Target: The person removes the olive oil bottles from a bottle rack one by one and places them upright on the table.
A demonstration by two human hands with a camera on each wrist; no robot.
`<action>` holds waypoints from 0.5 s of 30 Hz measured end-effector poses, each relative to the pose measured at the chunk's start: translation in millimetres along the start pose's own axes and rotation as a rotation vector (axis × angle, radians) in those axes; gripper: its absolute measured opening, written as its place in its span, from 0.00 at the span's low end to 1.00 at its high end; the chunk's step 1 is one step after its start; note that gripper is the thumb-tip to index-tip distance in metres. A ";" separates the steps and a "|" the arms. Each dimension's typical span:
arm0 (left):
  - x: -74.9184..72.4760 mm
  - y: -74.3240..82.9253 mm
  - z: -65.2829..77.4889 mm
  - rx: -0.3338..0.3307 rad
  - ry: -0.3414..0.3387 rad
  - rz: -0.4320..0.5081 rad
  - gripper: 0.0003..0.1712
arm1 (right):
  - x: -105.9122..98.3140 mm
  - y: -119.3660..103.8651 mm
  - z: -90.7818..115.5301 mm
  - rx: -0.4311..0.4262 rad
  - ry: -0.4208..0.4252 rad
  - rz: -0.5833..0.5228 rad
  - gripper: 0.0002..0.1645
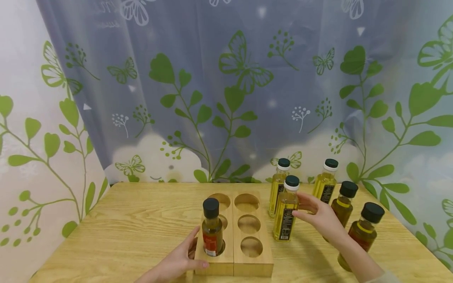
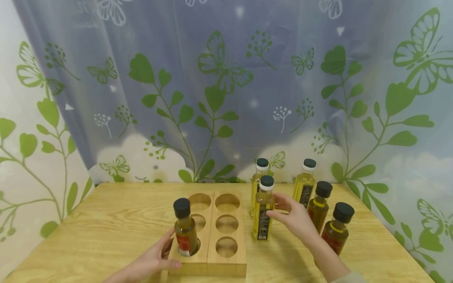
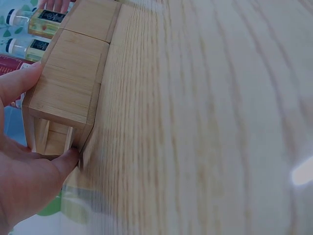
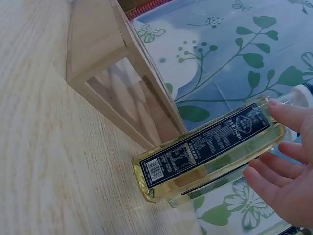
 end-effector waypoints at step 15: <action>-1.2 -3.0 0.3 -0.020 0.006 0.028 0.59 | 16.8 -3.7 31.8 0.043 0.034 -0.078 0.33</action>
Point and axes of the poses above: each hand's wrist, its own z-axis away from the middle knuckle, its own x-axis out of the palm, y = z × x, the point moved 2 cm from there along -z, towards the middle knuckle, and after that the axes turned 14 degrees about x, right-handed, at the moved point
